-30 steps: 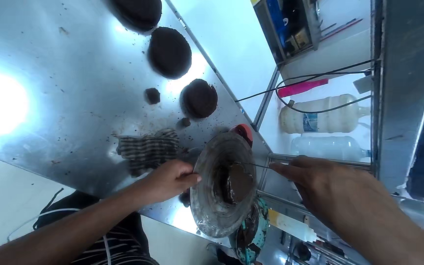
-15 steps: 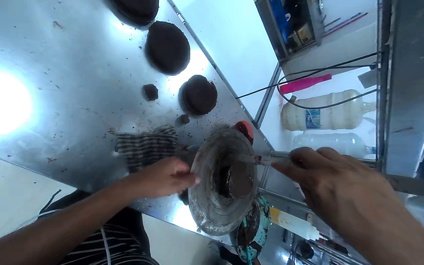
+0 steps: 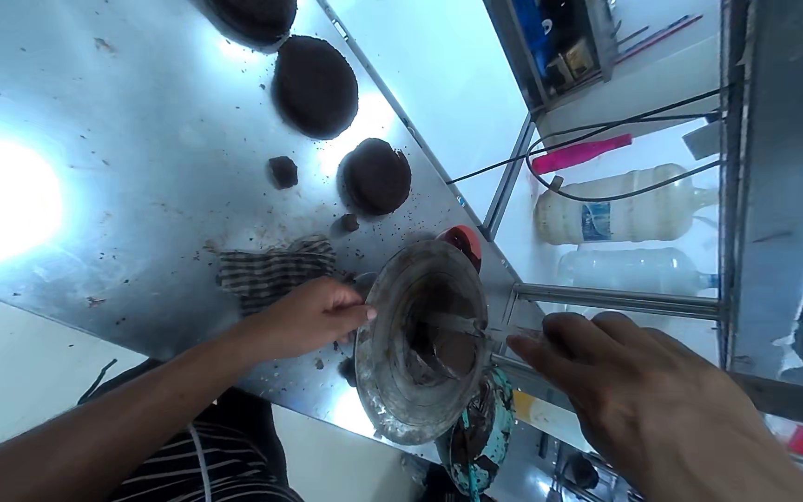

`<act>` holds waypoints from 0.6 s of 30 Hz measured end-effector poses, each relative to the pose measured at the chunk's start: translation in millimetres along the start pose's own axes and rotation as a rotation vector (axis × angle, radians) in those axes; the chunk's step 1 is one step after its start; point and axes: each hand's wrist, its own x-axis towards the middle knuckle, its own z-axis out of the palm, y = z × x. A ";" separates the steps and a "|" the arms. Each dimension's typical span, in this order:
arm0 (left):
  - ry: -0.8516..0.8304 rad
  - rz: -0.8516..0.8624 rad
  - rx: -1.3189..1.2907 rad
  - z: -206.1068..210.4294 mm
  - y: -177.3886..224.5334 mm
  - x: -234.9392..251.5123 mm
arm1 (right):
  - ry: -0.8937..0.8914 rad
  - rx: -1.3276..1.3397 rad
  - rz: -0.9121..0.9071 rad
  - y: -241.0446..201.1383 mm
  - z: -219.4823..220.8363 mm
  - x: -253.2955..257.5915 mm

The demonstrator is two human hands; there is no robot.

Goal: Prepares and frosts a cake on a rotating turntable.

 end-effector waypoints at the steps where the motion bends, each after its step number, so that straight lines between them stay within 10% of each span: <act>1: 0.005 0.005 0.003 -0.2 0.3 0.8 | 0.003 -0.002 0.000 -0.3 0.2 -1.3; 18: 0.090 -0.004 0.022 -2.5 5.4 11.9 | 0.036 -0.003 0.005 -6.9 -3.4 -0.6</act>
